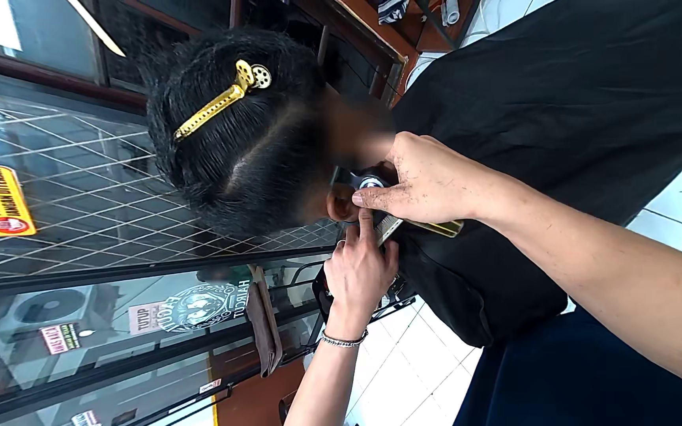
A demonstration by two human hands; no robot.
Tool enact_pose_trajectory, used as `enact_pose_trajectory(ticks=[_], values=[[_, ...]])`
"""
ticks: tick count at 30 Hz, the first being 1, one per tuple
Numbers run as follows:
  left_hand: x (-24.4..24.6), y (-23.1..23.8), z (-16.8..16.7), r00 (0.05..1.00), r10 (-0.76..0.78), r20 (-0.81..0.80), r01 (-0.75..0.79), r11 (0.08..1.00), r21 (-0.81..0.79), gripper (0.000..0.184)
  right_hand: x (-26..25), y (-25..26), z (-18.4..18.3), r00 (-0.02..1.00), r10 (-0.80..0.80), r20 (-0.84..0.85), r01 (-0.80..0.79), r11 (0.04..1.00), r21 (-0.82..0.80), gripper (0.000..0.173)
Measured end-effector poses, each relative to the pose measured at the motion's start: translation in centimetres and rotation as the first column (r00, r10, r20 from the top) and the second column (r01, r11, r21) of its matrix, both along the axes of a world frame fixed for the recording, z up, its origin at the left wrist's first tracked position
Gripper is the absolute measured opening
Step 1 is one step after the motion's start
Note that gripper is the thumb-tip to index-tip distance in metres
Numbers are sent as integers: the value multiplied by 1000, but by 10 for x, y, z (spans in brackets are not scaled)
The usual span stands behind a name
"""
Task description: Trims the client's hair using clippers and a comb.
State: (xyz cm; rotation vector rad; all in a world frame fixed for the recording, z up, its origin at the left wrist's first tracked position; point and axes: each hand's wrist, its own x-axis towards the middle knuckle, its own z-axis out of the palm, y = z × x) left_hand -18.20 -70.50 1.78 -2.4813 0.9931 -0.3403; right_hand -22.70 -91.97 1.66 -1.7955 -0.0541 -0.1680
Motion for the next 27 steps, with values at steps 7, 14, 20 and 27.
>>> enact_pose_trajectory(ticks=[7, 14, 20, 27], values=[[-1, 0, -1, 1000, -10, 6, 11, 1000, -6, 59, 0, 1, -2, 1000, 7, 2, -7, 1000, -19, 29], [-24, 15, 23, 912, -8, -411, -49, 991, -126, 60, -21, -1, -5, 937, -4, 350, -75, 974, 214, 20], [-17, 69, 98, 737, -436, -517, -160, 630, -760, 18, -80, -57, 0, 868, -336, 365, 83, 824, 561, 27], [43, 76, 79, 933, -339, -119, 174, 715, -678, 18, -113, -38, -7, 851, -441, 286, 180, 755, 630, 43]])
